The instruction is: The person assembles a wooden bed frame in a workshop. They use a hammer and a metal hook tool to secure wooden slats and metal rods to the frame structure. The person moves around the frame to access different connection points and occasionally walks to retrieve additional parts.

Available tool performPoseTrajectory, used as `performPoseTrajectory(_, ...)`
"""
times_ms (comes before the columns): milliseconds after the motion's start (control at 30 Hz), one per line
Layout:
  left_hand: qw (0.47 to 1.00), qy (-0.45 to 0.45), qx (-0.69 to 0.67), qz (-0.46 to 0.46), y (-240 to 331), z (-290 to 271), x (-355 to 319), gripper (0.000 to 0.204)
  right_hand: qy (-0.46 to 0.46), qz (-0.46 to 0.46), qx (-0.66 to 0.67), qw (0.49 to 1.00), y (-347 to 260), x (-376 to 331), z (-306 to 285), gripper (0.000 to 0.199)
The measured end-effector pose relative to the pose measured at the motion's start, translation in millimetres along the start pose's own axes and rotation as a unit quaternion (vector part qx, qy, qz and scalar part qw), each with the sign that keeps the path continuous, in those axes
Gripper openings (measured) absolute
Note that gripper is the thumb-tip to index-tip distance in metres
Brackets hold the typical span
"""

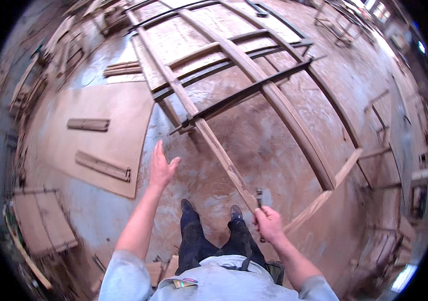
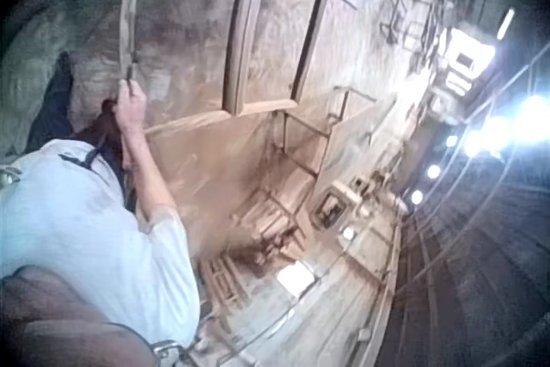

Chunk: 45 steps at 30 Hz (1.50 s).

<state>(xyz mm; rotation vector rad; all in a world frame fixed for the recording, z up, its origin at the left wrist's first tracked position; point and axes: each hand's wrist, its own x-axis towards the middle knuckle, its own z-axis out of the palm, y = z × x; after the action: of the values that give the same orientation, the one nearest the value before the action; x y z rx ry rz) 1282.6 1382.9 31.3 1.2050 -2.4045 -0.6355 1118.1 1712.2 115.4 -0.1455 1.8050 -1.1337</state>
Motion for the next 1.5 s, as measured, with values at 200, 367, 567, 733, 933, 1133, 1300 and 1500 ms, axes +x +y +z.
performPoseTrajectory(200,0.991,-0.118,-0.069,0.008,-55.0,33.7,82.5,0.037,0.176,0.059,0.100,0.977,12.3,-15.5,45.5,0.027)
performPoseTrajectory(367,0.929,-0.181,-0.287,-0.147,-60.5,43.6,97.2,0.024,0.172,0.073,0.098,0.978,7.7,-13.7,99.5,0.028)
performPoseTrajectory(567,0.590,-0.210,-0.610,-0.486,-64.1,39.9,114.6,0.019,0.159,0.074,0.088,0.980,-15.7,23.5,138.6,0.028)
performPoseTrajectory(733,0.746,-0.192,-0.484,-0.415,-54.5,15.9,112.3,0.033,0.150,0.060,0.119,0.980,-38.6,64.1,145.2,0.028)
performPoseTrajectory(933,0.976,-0.163,-0.126,0.065,-58.7,-35.0,110.1,0.041,0.089,-0.030,0.116,0.989,-86.2,135.8,157.1,0.022)
performPoseTrajectory(1133,0.845,-0.379,-0.365,-0.098,30.5,-73.0,152.4,0.028,-0.014,-0.301,-0.015,0.953,-163.6,167.9,229.6,0.026)
performPoseTrajectory(1300,0.846,-0.271,-0.383,-0.251,8.3,-53.9,258.6,0.024,-0.046,0.013,-0.017,0.999,-174.4,180.3,200.5,0.034)
performPoseTrajectory(1500,0.940,-0.222,-0.187,-0.181,-55.4,-9.9,451.1,0.013,0.023,0.017,0.150,0.988,-119.4,212.9,239.4,0.038)
